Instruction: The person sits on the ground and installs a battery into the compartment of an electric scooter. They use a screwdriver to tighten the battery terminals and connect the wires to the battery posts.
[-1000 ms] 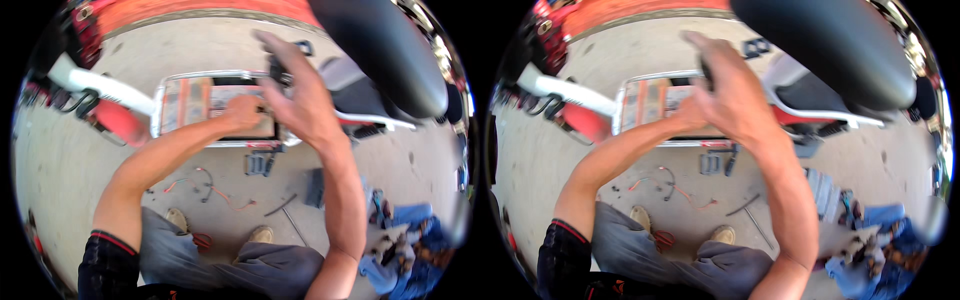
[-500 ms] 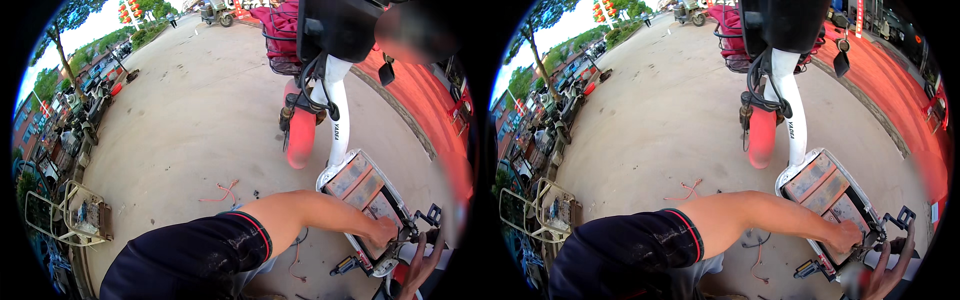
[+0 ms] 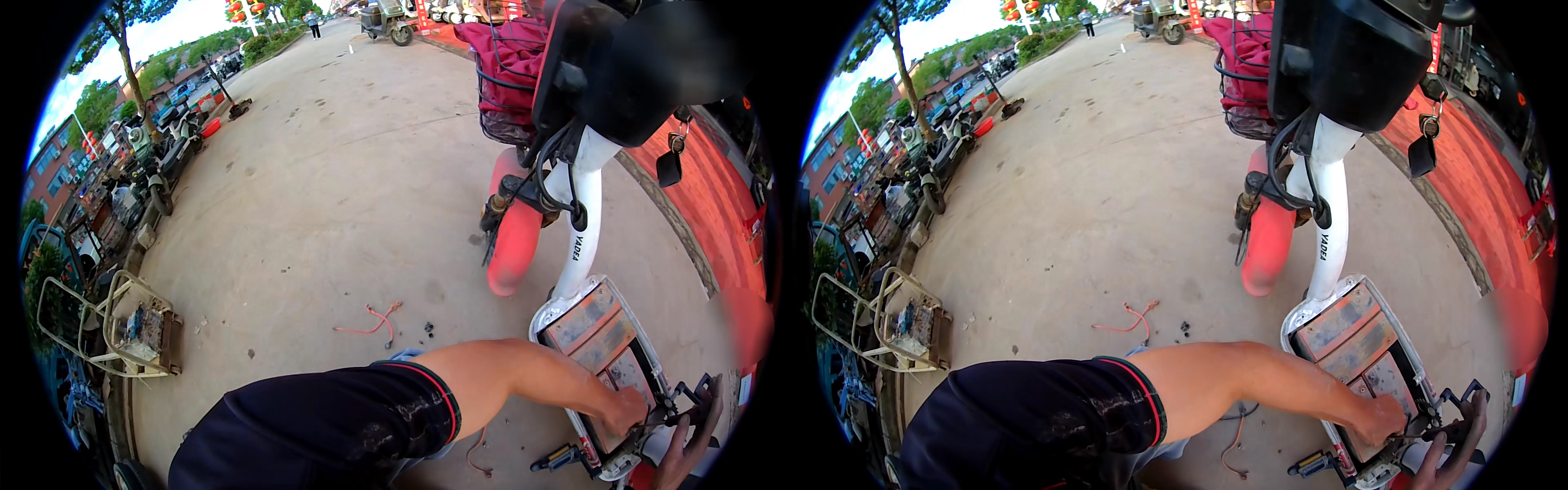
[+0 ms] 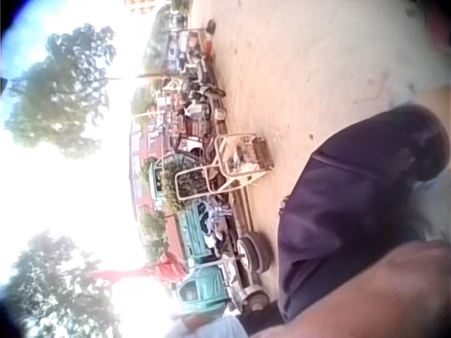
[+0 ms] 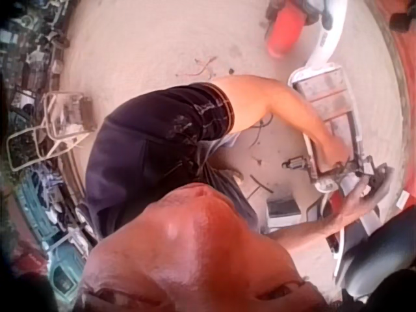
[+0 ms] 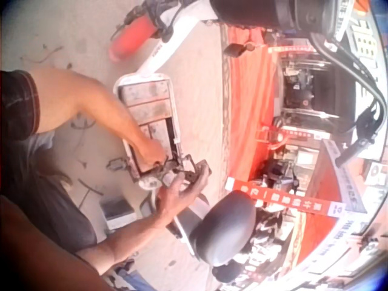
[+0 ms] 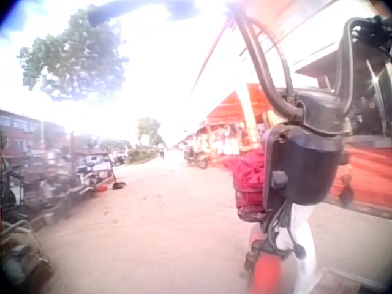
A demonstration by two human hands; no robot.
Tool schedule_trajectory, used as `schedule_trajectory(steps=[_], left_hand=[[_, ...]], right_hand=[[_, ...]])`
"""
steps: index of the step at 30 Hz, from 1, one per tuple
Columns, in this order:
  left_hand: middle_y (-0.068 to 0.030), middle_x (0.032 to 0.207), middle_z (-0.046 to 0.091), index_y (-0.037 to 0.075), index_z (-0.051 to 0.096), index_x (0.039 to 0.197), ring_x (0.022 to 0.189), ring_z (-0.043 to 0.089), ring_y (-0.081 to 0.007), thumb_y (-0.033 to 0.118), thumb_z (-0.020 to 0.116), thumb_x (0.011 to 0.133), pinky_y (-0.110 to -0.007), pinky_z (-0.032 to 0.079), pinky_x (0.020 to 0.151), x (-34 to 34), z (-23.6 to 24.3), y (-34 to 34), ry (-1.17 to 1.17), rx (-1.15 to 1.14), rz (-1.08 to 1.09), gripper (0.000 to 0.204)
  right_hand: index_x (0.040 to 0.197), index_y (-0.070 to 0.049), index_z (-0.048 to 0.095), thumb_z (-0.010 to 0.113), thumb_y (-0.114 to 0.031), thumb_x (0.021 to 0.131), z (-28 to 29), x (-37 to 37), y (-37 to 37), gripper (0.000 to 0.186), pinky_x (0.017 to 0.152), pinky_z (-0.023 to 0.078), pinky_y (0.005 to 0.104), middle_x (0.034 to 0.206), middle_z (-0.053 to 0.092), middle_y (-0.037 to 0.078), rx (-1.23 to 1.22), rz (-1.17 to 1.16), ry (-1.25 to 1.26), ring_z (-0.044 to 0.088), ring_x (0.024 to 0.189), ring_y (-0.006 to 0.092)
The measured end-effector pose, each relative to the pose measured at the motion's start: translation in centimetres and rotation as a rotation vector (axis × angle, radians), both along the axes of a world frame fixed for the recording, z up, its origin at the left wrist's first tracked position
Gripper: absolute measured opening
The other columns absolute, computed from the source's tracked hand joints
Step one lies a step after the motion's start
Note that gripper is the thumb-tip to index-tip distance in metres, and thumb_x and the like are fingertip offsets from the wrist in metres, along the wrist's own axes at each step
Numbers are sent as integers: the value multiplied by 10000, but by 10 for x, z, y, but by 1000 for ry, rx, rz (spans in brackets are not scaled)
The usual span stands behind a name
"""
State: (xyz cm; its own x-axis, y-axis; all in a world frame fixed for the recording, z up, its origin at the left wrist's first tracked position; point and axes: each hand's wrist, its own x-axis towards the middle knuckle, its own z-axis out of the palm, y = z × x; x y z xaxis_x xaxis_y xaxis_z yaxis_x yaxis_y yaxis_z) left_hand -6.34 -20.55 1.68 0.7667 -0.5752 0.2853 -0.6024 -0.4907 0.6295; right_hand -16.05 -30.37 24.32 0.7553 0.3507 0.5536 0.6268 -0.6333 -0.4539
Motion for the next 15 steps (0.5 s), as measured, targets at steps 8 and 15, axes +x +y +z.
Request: schedule_trajectory(steps=[8,15], left_hand=[[-177,853,760,118,812,827,894,743,-394,232,764,669,-497,569,775,8,-9,-9,57,56,18,201],[-185,857,759,122,811,819,888,740,-397,230,747,670,-500,565,765,9,-11,-10,25,55,8,194]], right_hand=[[1520,-27,584,687,-11,999,-4,2,-4,531,830,572,369,1170,727,170,-81,-71,-105,700,966,255],[1503,-3,590,689,-26,1010,-6,5,-14,503,824,576,363,1223,712,193,-195,-103,-176,696,993,265]])
